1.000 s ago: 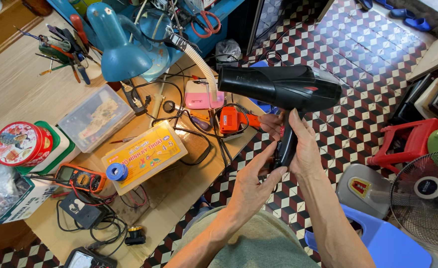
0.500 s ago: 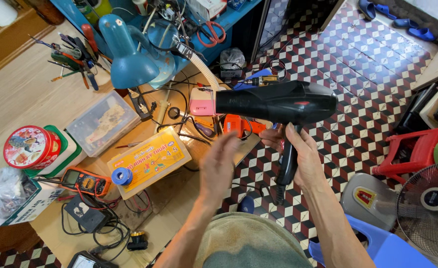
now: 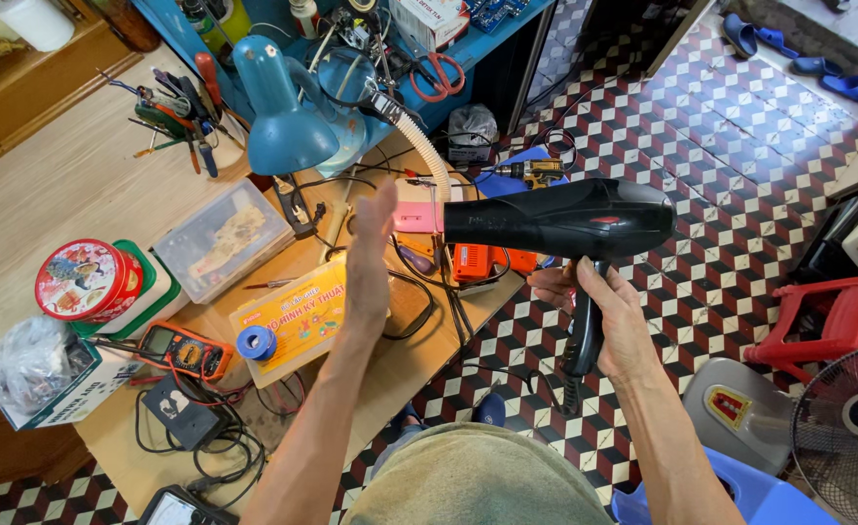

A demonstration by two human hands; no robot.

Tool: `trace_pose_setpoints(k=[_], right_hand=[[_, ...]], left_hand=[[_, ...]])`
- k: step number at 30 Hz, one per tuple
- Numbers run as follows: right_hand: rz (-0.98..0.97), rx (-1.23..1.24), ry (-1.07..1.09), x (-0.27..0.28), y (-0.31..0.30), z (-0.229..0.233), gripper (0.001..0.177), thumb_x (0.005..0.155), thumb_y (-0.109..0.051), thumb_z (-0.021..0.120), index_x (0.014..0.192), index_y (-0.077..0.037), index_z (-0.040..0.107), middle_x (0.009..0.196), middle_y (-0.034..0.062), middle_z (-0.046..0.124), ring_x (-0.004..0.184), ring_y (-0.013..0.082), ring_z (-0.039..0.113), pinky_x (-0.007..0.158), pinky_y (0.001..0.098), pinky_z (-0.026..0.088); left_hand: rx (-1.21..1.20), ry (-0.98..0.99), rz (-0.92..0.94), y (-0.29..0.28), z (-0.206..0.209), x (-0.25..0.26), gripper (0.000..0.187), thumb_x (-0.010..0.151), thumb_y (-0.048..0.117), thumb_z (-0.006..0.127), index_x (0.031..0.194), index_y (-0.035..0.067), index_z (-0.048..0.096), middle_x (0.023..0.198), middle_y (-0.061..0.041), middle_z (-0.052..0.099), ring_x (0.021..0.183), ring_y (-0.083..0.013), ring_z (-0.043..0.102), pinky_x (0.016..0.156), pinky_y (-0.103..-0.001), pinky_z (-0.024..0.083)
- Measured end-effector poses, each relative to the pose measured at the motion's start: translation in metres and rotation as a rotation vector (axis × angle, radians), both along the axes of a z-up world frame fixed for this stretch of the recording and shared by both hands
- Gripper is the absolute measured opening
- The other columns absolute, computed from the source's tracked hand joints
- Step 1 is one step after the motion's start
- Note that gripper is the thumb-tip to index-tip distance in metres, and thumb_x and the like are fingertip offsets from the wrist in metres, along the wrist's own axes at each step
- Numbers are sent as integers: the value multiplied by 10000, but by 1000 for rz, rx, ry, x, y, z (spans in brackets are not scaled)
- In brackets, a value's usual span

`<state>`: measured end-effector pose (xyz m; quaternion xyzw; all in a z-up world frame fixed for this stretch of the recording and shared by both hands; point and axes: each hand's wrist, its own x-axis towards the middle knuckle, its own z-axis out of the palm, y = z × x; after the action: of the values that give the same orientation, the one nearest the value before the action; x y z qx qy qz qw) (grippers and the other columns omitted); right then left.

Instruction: The person handles a black hair dryer, then uses a clamp multimeter to measure the current draw of the hair dryer while it is plugged into a power strip. The person adjusts the multimeter dial and observes the readings on the display.

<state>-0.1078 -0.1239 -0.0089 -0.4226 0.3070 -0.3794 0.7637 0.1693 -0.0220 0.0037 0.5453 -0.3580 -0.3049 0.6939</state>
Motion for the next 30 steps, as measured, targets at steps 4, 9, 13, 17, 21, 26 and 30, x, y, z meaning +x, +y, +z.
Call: trace_pose_setpoints(k=[4, 9, 13, 17, 21, 26, 30], right_hand=[[3, -4, 29, -1, 0, 0, 227, 1031, -221, 599, 1065, -12, 680, 1033, 215, 748, 1041, 315, 740, 982, 464, 594], [24, -28, 37, 3, 5, 6, 234, 1028, -216, 584, 1080, -6, 673, 1038, 215, 744, 1045, 314, 740, 966, 450, 604], [47, -38, 38, 8, 10, 14, 262, 1036, -225, 578, 1097, 11, 675, 1037, 220, 744, 1020, 313, 737, 961, 435, 600], [38, 3, -19, 11, 11, 16, 264, 1042, -238, 588, 1111, 5, 666, 1038, 216, 737, 1015, 314, 730, 972, 438, 597], [13, 60, -87, 15, 11, 17, 284, 1052, -265, 594, 1109, 4, 664, 1030, 212, 731, 1032, 330, 732, 981, 440, 599], [-19, 89, -75, 23, 20, 16, 268, 1055, -265, 584, 1088, -9, 660, 1046, 186, 735, 1055, 304, 735, 971, 441, 598], [-32, 68, -55, 29, 25, 14, 280, 1051, -292, 583, 1102, -32, 674, 1048, 185, 744, 1006, 269, 725, 995, 409, 605]], left_hand=[[92, -196, 33, 7, 2, -1, 841, 1059, 621, 224, 1577, -31, 337, 1647, -212, 372, 1549, -304, 338, 1277, -402, 225], [-57, -153, 279, -1, 21, 64, 823, 1093, 610, 231, 1607, -29, 311, 1680, -211, 315, 1598, -310, 275, 1318, -416, 199], [2, -12, 314, -10, 23, 83, 801, 1053, 597, 283, 1569, -11, 367, 1639, -178, 388, 1542, -284, 340, 1255, -428, 244], [74, -32, 206, 4, 5, 32, 639, 1102, 465, 454, 1365, -89, 638, 1351, -213, 636, 1262, -271, 619, 1142, -433, 429], [213, -41, 158, 43, -1, -56, 445, 1079, 330, 463, 1367, 32, 625, 1246, -114, 727, 1184, -196, 666, 1044, -302, 501], [276, -35, -236, 56, -4, -143, 486, 974, 188, 657, 1426, 44, 554, 1308, -135, 678, 1221, -219, 668, 918, -337, 618], [28, 2, -234, 48, -8, -163, 611, 986, 162, 690, 1530, 20, 451, 1423, -186, 614, 1280, -260, 642, 999, -366, 589]])
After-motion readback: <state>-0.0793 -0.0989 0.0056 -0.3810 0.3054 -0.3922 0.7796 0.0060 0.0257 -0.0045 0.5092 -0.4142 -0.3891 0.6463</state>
